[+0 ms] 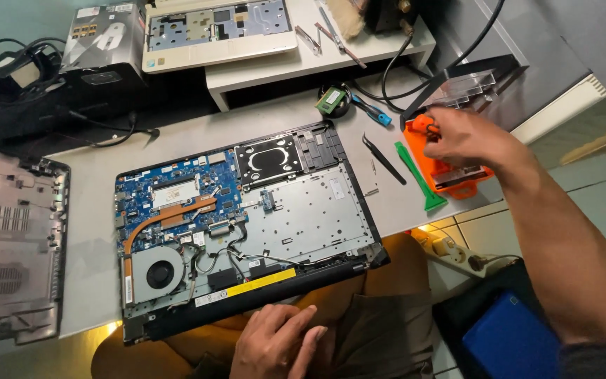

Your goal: Disassembling a laptop by prying open the chassis and removing internal screws.

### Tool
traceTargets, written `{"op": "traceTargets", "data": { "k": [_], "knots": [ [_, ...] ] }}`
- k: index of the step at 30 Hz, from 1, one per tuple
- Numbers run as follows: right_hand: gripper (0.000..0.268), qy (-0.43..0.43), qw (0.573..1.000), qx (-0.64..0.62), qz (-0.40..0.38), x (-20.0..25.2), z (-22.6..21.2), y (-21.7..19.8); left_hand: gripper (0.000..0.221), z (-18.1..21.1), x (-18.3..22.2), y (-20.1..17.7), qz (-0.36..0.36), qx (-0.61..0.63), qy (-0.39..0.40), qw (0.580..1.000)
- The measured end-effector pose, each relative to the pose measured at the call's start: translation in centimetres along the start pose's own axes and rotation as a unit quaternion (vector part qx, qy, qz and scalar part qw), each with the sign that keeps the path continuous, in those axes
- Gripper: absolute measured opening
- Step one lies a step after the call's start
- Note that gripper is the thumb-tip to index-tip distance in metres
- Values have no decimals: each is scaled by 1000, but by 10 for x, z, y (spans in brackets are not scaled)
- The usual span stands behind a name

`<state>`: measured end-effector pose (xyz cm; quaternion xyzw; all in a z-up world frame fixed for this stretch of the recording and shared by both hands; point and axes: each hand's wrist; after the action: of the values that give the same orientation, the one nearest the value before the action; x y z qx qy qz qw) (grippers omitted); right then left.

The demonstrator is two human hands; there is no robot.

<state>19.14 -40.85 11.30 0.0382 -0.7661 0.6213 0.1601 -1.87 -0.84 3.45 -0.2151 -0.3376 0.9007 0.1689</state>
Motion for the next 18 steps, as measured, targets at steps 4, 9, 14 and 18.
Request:
{"op": "traceTargets", "data": {
  "k": [4, 9, 14, 18],
  "knots": [
    [15, -42, 982, -157, 95, 84, -36, 3, 30, 26, -26, -9, 66, 66, 22, 995],
    [25, -272, 857, -437, -2, 195, -87, 77, 35, 58, -44, 4, -15, 461, -52, 886],
    [27, -216, 759, -611, -72, 213, -87, 132, 12, 52, -25, 15, 41, 460, -119, 879],
    [25, -191, 739, -641, -82, 214, -109, 144, 19, 45, -11, 13, 52, 497, -133, 856]
  ]
}}
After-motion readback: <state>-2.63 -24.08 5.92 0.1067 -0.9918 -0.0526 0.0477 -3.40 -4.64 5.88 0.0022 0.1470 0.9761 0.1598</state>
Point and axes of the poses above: each hand's wrist, its own x-axis away from the middle knuckle, its own y-axis out of the palm, z = x × y, and after that the axes turned 2 degrees about y, right-handed
